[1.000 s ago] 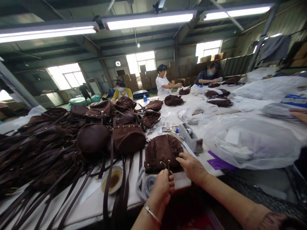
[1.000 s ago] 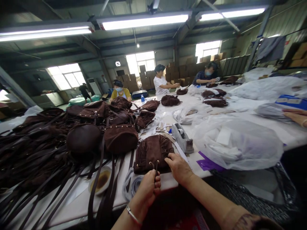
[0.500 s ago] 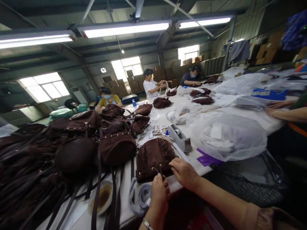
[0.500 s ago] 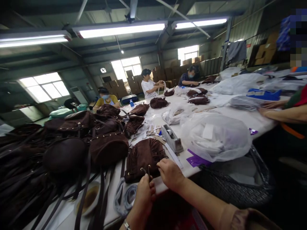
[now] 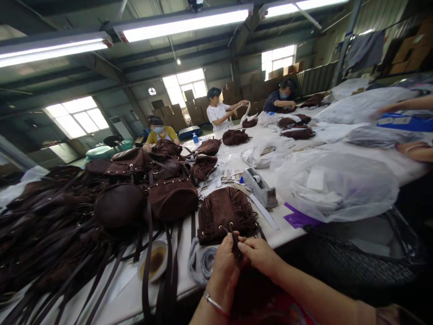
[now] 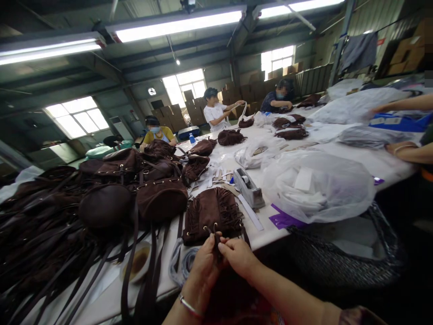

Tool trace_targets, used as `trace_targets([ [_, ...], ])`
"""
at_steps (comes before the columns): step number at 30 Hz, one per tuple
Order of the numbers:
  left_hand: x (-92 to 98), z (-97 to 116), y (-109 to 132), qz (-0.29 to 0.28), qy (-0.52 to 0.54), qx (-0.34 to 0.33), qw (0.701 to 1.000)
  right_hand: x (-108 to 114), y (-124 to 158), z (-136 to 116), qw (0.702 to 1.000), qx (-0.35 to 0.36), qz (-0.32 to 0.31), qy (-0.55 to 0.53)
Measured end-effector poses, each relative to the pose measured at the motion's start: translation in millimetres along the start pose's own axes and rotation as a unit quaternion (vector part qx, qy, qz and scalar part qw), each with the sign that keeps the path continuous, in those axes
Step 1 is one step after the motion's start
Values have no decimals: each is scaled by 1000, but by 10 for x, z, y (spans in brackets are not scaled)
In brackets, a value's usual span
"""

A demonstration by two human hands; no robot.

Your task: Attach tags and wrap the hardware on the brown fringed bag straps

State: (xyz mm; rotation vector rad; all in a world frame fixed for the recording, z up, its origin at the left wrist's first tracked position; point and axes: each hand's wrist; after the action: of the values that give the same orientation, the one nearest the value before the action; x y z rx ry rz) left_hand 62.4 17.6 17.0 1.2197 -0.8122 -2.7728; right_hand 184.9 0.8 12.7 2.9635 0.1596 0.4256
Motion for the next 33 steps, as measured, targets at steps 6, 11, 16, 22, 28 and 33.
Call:
trace_targets([
  [6, 9, -60, -101, 37, 5, -44, 998, -107, 40, -73, 995, -74, -19, -63],
  [11, -20, -47, -176, 65, 3, -68, 996, -99, 74, -71, 998, -52, -17, -35],
  [16, -45, 74, 9, 41, -37, -6, 998, -97, 84, -21, 993, -60, -37, -95],
  [22, 34, 90, 151, -15, -52, 12, 998, -152, 123, 7, 987, -86, -66, -119],
  [28, 91, 31, 111, -9, -34, -25, 999, 21, 378, -56, 998, 33, -56, 2],
  [33, -8, 72, 136, 35, -55, -2, 998, 546, 726, -65, 987, 42, -5, 158],
])
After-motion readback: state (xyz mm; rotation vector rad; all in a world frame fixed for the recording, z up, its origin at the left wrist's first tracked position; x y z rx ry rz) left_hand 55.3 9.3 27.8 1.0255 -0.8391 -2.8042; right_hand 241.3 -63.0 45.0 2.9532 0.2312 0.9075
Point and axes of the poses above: each hand's wrist, its own y-axis away from the middle knuckle, its own x-axis out of the back of the hand, z = x × y, and after that the axes turned 6 degrees about y, right-handed
